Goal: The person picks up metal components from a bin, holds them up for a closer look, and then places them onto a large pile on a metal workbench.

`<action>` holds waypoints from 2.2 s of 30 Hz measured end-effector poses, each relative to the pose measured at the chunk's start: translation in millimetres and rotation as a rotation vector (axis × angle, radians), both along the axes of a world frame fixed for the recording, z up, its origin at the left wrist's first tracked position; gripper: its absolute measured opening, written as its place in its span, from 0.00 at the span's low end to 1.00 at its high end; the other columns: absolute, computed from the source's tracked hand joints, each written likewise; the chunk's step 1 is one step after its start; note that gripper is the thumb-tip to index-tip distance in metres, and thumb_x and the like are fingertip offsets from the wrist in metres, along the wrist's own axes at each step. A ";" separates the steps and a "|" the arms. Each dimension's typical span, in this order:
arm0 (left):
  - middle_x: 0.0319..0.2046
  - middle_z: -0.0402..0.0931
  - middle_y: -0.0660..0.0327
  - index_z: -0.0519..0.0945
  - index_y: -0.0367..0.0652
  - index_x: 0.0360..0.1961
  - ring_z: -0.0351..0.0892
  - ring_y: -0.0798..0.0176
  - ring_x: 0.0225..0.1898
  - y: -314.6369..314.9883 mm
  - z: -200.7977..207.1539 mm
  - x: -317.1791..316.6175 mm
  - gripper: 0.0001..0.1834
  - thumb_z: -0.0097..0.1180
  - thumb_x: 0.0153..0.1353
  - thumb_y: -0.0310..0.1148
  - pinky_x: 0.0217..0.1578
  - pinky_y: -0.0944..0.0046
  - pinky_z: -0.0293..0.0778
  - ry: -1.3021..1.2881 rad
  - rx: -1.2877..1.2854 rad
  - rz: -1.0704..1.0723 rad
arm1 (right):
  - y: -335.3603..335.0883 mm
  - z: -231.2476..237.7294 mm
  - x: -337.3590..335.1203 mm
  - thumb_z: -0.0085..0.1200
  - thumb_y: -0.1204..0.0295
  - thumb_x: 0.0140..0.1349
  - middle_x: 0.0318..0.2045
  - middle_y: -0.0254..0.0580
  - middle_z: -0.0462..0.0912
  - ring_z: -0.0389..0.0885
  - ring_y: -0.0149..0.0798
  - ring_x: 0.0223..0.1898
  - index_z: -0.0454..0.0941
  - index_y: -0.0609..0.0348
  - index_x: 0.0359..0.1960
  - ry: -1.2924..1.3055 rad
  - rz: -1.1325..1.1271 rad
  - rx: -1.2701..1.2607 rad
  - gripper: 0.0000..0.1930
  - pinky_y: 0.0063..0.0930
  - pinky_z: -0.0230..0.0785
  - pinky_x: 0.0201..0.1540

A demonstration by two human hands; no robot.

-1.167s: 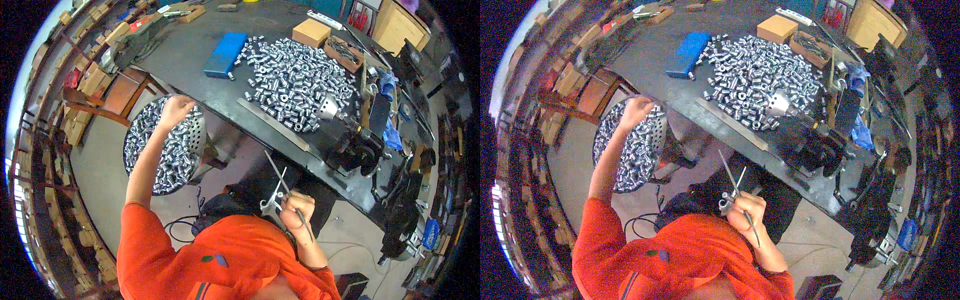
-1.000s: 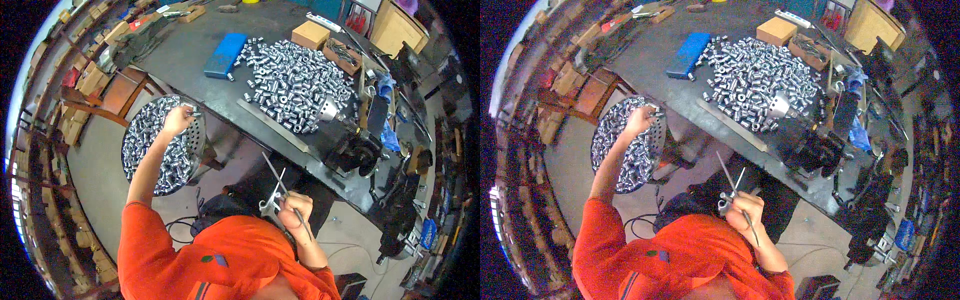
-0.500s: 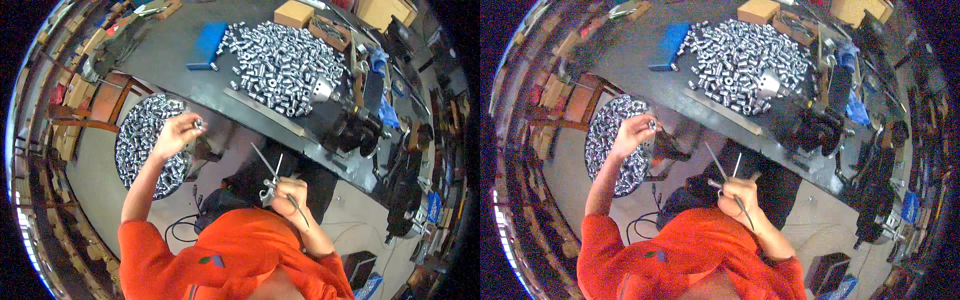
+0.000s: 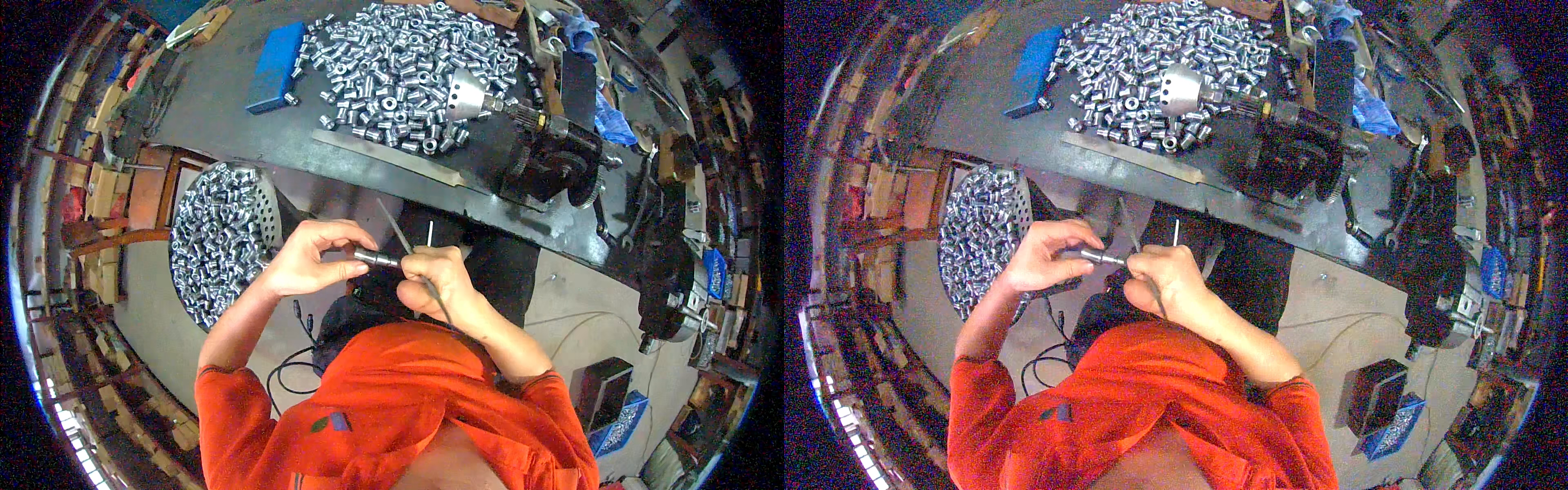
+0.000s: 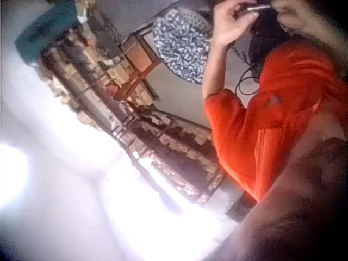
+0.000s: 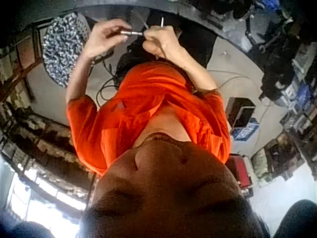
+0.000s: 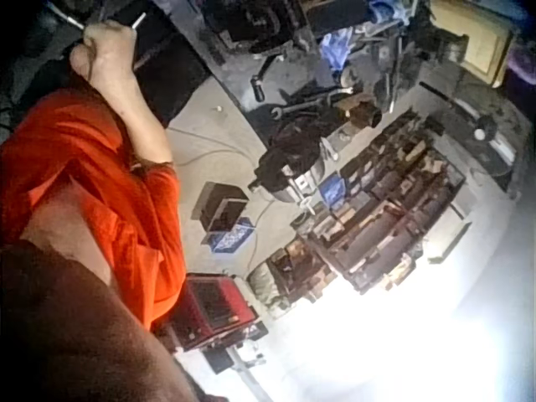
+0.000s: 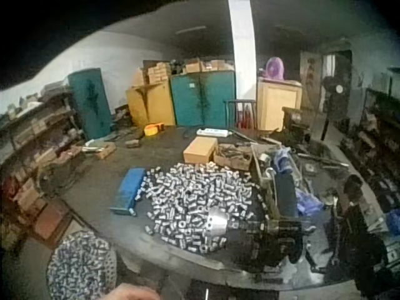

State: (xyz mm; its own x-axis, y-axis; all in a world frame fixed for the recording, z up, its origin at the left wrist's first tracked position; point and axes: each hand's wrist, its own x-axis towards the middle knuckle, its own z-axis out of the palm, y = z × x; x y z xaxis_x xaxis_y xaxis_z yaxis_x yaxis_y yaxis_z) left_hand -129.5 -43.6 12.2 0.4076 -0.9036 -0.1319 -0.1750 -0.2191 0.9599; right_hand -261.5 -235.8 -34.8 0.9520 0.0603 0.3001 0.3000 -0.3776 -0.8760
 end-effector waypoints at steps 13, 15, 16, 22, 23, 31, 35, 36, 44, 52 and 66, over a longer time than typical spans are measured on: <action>0.26 0.75 0.65 0.75 0.36 0.42 0.74 0.75 0.25 -21.2 -11.3 -26.2 0.10 0.56 0.60 0.27 0.26 0.73 0.71 0.159 0.056 0.137 | 4.1 -13.7 -3.8 0.51 0.77 0.44 0.11 0.42 0.60 0.63 0.37 0.13 0.59 0.61 0.12 0.139 -0.049 0.240 0.12 0.32 0.53 0.17; 0.26 0.75 0.65 0.75 0.35 0.42 0.74 0.75 0.25 -21.9 -9.7 -25.2 0.10 0.56 0.60 0.27 0.26 0.73 0.71 0.126 0.062 0.092 | 6.5 -16.5 -7.4 0.50 0.78 0.44 0.11 0.42 0.59 0.60 0.34 0.13 0.57 0.61 0.12 0.257 -0.045 0.344 0.12 0.31 0.51 0.18; 0.26 0.75 0.65 0.75 0.35 0.42 0.74 0.75 0.25 -21.2 -9.1 -24.8 0.10 0.56 0.60 0.27 0.26 0.73 0.71 0.110 0.066 0.071 | 7.4 -15.4 -7.9 0.52 0.78 0.43 0.12 0.42 0.60 0.61 0.35 0.14 0.59 0.61 0.13 0.230 -0.051 0.281 0.12 0.31 0.53 0.18; 0.23 0.76 0.62 0.75 0.34 0.40 0.76 0.72 0.23 -15.8 -14.3 -29.8 0.08 0.53 0.61 0.26 0.26 0.70 0.74 0.103 0.117 0.143 | 11.6 -5.4 -6.2 0.57 0.73 0.41 0.16 0.46 0.72 0.74 0.51 0.18 0.68 0.59 0.15 0.034 -0.145 -0.073 0.09 0.41 0.65 0.21; 0.23 0.76 0.62 0.75 0.33 0.40 0.76 0.72 0.23 -17.1 -14.5 -30.8 0.08 0.52 0.62 0.26 0.26 0.70 0.74 0.132 0.123 0.166 | 12.7 -7.9 -7.6 0.57 0.73 0.41 0.16 0.47 0.72 0.75 0.51 0.19 0.69 0.59 0.16 0.032 -0.166 -0.108 0.08 0.43 0.66 0.22; 0.25 0.75 0.64 0.76 0.33 0.39 0.75 0.74 0.24 -15.2 -13.6 -38.2 0.08 0.53 0.61 0.27 0.25 0.72 0.73 0.077 0.081 0.206 | 12.8 -10.1 -9.4 0.52 0.74 0.43 0.11 0.39 0.65 0.69 0.33 0.16 0.65 0.59 0.13 0.255 -0.040 0.265 0.10 0.33 0.57 0.18; 0.27 0.77 0.62 0.77 0.34 0.37 0.76 0.72 0.26 -14.1 0.6 -24.8 0.08 0.57 0.56 0.24 0.29 0.71 0.72 0.019 0.019 0.061 | 6.8 -15.4 -13.7 0.49 0.69 0.45 0.11 0.27 0.60 0.58 0.22 0.17 0.62 0.58 0.11 0.450 0.041 0.497 0.12 0.25 0.48 0.18; 0.27 0.77 0.62 0.77 0.35 0.36 0.76 0.72 0.27 -12.6 1.6 -18.7 0.07 0.57 0.55 0.24 0.30 0.70 0.73 -0.110 0.013 0.093 | 1.3 -16.7 -15.6 0.49 0.69 0.45 0.11 0.26 0.60 0.57 0.22 0.16 0.62 0.58 0.11 0.447 0.057 0.485 0.12 0.25 0.47 0.18; 0.23 0.71 0.58 0.78 0.40 0.32 0.75 0.54 0.23 0.3 -24.1 10.6 0.14 0.61 0.40 0.23 0.23 0.60 0.70 -0.934 0.097 0.258 | -6.2 31.4 -33.5 0.46 0.87 0.36 0.09 0.36 0.55 0.53 0.30 0.11 0.48 0.58 0.10 -0.043 0.027 0.443 0.18 0.25 0.42 0.15; 0.25 0.69 0.60 0.77 0.45 0.32 0.75 0.52 0.25 -2.1 -31.8 10.6 0.16 0.62 0.37 0.27 0.25 0.55 0.71 -1.041 0.089 0.183 | 2.7 18.9 -26.2 0.51 0.75 0.41 0.11 0.38 0.58 0.59 0.38 0.12 0.57 0.59 0.12 -0.072 0.025 0.299 0.12 0.31 0.47 0.16; 0.25 0.76 0.55 0.80 0.44 0.33 0.78 0.49 0.27 -52.2 -44.9 46.1 0.14 0.60 0.40 0.31 0.28 0.54 0.74 -1.015 0.108 0.185 | -10.3 4.8 -16.4 0.57 0.70 0.42 0.13 0.39 0.58 0.63 0.42 0.13 0.58 0.56 0.13 -0.282 -0.092 -0.010 0.17 0.35 0.52 0.16</action>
State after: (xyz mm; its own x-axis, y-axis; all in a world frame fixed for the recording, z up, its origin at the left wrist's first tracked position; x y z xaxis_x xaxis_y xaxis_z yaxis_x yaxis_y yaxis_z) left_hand -83.4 -95.8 -32.7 0.5035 -0.8194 0.2741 -0.8451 -0.4011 0.3533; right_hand -277.9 -246.0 -30.0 0.8326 -0.0180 0.5536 0.4955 -0.4226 -0.7589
